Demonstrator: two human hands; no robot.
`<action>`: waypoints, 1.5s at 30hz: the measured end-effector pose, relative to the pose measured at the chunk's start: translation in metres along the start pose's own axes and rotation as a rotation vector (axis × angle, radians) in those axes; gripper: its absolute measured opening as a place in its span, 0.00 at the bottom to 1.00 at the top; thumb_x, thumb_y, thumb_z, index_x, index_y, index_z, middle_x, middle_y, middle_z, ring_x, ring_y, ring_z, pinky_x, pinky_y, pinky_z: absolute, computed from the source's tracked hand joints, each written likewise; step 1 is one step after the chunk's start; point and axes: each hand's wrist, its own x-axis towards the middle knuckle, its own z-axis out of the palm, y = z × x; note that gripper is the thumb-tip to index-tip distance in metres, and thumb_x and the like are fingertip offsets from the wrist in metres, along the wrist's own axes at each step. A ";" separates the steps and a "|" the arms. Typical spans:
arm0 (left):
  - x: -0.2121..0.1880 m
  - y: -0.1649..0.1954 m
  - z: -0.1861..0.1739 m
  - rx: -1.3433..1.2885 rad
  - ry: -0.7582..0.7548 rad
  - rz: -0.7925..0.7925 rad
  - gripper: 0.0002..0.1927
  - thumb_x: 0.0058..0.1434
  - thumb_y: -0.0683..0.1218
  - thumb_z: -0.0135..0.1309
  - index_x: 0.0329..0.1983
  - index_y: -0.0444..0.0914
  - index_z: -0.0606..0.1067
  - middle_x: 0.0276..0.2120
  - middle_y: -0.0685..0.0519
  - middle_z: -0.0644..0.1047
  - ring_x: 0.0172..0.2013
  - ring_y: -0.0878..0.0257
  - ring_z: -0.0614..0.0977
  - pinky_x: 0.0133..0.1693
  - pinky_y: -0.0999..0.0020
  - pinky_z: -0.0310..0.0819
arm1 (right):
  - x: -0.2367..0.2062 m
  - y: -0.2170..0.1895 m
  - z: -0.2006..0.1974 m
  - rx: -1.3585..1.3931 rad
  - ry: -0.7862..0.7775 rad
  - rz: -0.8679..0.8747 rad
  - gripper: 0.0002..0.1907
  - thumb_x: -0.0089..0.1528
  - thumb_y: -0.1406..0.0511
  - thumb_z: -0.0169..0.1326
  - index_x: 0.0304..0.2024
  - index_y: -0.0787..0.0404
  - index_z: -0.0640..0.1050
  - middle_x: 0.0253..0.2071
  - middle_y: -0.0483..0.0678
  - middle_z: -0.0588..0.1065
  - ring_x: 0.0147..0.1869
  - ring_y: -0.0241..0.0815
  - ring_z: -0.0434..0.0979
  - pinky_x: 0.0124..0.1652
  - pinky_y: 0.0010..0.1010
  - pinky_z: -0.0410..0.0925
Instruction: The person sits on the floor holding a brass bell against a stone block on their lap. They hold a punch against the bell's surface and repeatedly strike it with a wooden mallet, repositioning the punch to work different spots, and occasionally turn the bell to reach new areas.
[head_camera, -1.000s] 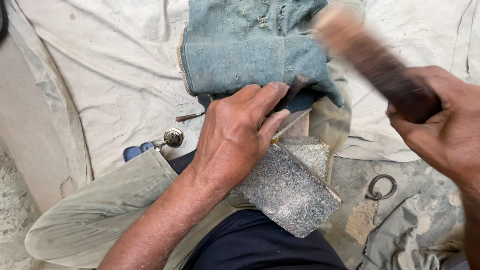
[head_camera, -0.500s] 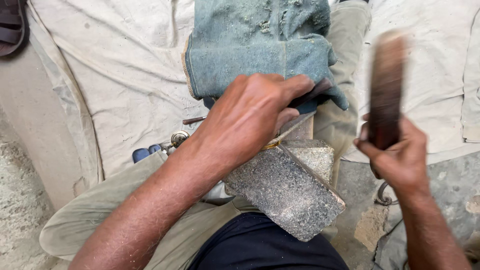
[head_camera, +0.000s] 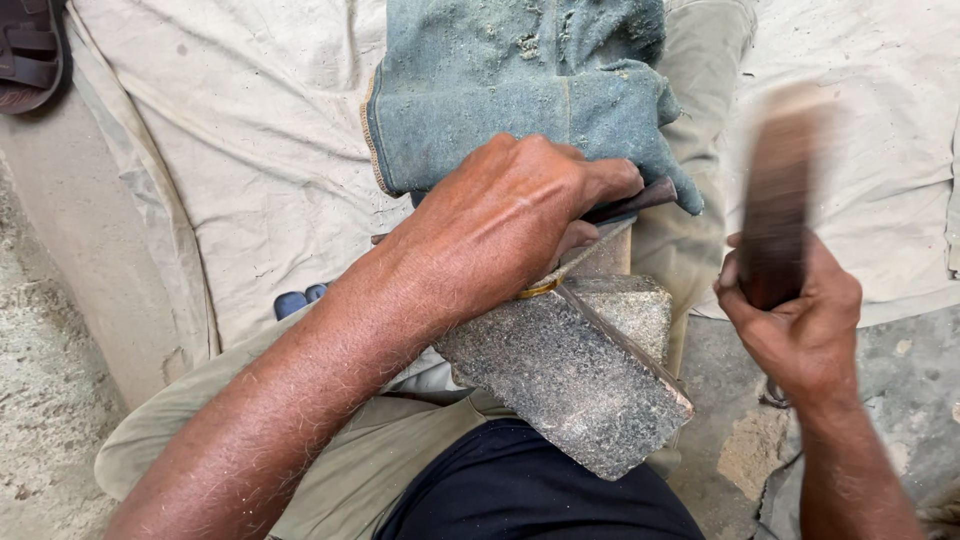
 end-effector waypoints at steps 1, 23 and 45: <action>-0.001 0.000 0.000 0.000 0.000 0.005 0.20 0.55 0.45 0.66 0.52 0.41 0.77 0.31 0.43 0.82 0.34 0.42 0.83 0.33 0.47 0.75 | 0.003 -0.002 -0.003 0.035 -0.004 -0.013 0.14 0.62 0.79 0.58 0.50 0.69 0.75 0.38 0.48 0.78 0.43 0.33 0.80 0.46 0.28 0.76; -0.050 0.019 0.029 -0.176 0.509 -0.270 0.18 0.63 0.42 0.67 0.53 0.38 0.74 0.31 0.49 0.77 0.28 0.62 0.81 0.30 0.64 0.77 | 0.099 -0.132 -0.043 -0.785 -0.291 -0.184 0.19 0.60 0.74 0.63 0.54 0.63 0.79 0.27 0.53 0.77 0.26 0.41 0.78 0.31 0.35 0.73; -0.071 0.029 0.077 -0.190 0.948 -0.398 0.13 0.66 0.42 0.66 0.41 0.33 0.71 0.31 0.51 0.80 0.32 0.66 0.86 0.35 0.71 0.84 | 0.070 -0.184 -0.048 -0.749 -0.166 -0.642 0.19 0.56 0.77 0.62 0.49 0.72 0.78 0.35 0.59 0.75 0.38 0.54 0.77 0.40 0.40 0.69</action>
